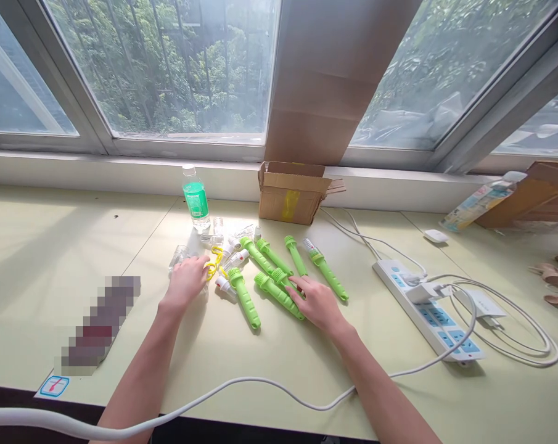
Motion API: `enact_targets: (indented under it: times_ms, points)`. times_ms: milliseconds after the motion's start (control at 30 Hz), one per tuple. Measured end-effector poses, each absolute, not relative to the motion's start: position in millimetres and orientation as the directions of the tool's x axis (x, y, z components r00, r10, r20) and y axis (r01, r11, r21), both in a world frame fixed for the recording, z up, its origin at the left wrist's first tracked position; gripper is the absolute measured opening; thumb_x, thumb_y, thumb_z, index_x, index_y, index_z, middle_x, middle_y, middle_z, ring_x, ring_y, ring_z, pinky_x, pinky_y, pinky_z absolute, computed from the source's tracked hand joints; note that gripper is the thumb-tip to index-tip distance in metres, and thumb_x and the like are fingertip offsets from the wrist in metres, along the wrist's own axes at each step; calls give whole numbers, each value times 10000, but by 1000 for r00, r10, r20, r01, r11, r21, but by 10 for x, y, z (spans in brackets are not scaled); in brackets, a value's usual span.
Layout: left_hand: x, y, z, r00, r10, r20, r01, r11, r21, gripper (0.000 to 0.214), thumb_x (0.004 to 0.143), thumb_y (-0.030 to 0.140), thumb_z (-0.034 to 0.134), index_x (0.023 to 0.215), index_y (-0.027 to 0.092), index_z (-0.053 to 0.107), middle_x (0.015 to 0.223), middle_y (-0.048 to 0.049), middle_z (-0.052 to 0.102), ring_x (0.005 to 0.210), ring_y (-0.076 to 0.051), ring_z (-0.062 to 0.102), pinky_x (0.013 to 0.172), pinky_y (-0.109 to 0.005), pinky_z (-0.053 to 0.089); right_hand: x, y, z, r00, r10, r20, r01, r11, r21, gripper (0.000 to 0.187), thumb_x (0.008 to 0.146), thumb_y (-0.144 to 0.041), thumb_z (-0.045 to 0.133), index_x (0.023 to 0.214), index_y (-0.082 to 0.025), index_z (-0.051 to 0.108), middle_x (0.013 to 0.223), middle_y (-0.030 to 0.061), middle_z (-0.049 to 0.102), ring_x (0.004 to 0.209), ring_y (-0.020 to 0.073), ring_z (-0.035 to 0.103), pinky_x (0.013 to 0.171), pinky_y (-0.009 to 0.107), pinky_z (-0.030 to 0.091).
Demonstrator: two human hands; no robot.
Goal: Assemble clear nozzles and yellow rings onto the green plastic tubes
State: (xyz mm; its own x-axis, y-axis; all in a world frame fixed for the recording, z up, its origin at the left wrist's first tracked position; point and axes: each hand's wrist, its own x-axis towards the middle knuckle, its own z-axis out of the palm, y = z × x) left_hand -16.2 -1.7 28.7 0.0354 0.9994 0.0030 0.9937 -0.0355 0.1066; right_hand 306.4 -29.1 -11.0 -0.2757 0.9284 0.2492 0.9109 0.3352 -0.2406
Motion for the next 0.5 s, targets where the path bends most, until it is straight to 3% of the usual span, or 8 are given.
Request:
enact_targets:
  times_ms: [200, 500]
  points:
    - [-79, -52, 330, 49, 997, 65, 988, -58, 146, 282, 946, 347, 395, 1058, 214, 617, 978, -83, 680, 980, -269, 621, 817, -354, 421, 3066, -286, -116, -271, 925, 266, 911, 336, -241, 399, 981, -433, 391, 1082, -201, 699, 902, 66, 729, 710, 196, 662, 588, 276, 418]
    - [18, -54, 255, -16, 997, 75, 990, 5, 139, 271, 890, 280, 451, 1092, 197, 613, 969, -95, 704, 978, -284, 627, 877, -404, 400, 3065, -284, -129, -278, 914, 295, 910, 349, -225, 346, 974, -398, 427, 1070, -204, 697, 880, 64, 728, 690, 198, 663, 572, 284, 431]
